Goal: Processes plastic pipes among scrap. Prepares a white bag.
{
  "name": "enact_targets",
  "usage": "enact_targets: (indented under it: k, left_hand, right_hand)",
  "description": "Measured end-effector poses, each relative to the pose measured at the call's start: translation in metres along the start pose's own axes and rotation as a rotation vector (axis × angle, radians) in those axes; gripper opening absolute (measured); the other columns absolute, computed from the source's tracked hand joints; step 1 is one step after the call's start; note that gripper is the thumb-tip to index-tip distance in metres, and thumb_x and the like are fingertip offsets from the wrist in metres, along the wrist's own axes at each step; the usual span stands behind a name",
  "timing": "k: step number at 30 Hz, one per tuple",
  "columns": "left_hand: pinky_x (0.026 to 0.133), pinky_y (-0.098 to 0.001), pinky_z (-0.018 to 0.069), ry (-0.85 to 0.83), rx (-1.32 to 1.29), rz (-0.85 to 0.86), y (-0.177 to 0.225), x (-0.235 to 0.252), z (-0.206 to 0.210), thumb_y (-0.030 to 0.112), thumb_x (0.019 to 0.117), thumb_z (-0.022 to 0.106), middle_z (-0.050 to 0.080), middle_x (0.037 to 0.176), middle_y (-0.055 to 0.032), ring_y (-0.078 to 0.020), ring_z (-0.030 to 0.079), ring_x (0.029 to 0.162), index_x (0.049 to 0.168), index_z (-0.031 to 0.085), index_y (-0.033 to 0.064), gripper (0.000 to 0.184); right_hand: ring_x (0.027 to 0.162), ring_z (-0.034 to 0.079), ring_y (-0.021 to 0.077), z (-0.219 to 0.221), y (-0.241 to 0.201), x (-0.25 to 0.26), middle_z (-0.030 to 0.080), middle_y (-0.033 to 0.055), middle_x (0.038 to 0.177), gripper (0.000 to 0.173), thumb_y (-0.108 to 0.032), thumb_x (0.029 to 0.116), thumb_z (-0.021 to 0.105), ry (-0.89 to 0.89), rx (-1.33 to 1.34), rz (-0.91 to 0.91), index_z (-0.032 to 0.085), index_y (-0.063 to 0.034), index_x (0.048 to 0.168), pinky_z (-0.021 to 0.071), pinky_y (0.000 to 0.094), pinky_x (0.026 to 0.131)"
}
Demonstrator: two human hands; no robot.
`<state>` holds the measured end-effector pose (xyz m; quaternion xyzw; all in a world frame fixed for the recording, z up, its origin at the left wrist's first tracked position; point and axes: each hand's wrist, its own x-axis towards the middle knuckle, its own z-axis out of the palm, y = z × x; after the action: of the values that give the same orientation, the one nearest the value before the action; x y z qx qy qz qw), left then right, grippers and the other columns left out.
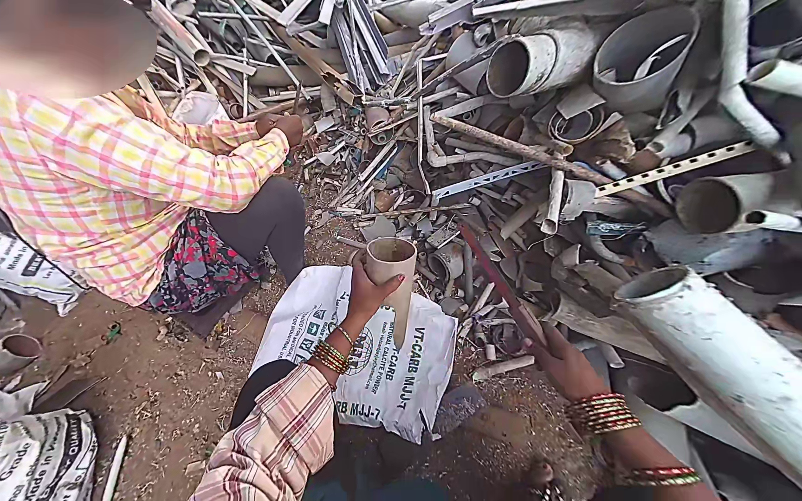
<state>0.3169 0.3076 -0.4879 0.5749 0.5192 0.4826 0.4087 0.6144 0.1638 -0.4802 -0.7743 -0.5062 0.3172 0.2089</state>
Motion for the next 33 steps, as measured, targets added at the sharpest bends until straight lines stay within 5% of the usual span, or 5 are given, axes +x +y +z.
enact_targets:
  k: [5,11,17,23,33]
  left_hand:
    - [0.117,-0.0483,0.0358,-0.203,0.308,0.207,0.000,-0.016,0.011,0.030,0.0631,0.096,0.044,0.150,-0.0300,-0.0388,0.044,0.140,0.151,0.038,-0.0057,0.111]
    - [0.115,-0.0497,0.0375,-0.238,0.402,0.213,-0.001,-0.014,0.011,0.031,0.0646,0.095,0.045,0.149,-0.0300,-0.0405,0.047,0.137,0.147,0.045,-0.0083,0.104]
    - [0.113,-0.0508,0.0402,-0.222,0.361,0.210,0.000,-0.014,0.011,0.030,0.0636,0.096,0.045,0.148,-0.0303,-0.0400,0.048,0.135,0.146,0.045,-0.0078,0.104]
    - [0.116,-0.0541,0.0359,-0.248,0.455,0.246,-0.009,-0.012,0.013,0.035,0.0620,0.096,0.045,0.149,-0.0306,-0.0434,0.044,0.139,0.145,0.048,-0.0063,0.104]
    - [0.112,-0.0594,0.0370,-0.226,0.466,0.411,-0.005,-0.020,0.014,0.037,0.0596,0.095,0.048,0.145,-0.0319,-0.0479,0.045,0.136,0.141,0.052,-0.0064,0.102]
  right_hand:
    - [0.101,0.059,0.0016,0.017,-0.003,-0.011,0.055,0.0172,0.128,0.060,-0.021,0.1031,0.043,0.077,0.489,-0.293,0.026,0.0081,0.153,0.0497,0.0190,0.089]
    - [0.098,0.066,0.0412,0.023,-0.003,-0.002,0.064,0.0301,0.111,0.043,-0.013,0.1073,0.052,-0.271,0.038,-0.171,0.044,0.0053,0.145,0.0491,0.0569,0.092]
    - [0.092,0.062,0.0021,0.025,-0.005,-0.010,0.058,0.0143,0.118,0.060,-0.020,0.1038,0.044,0.006,0.500,-0.280,0.024,0.0078,0.153,0.0532,0.0202,0.083]
    - [0.100,0.065,0.0456,0.021,-0.012,-0.003,0.064,0.0319,0.109,0.041,-0.016,0.1070,0.053,-0.313,-0.055,-0.174,0.046,0.0056,0.142,0.0476,0.0607,0.093]
    - [0.080,0.062,0.0136,0.022,-0.004,-0.001,0.061,0.0135,0.103,0.044,-0.007,0.1006,0.059,-0.103,0.459,-0.036,0.044,0.0017,0.141,0.0524,0.0319,0.073]
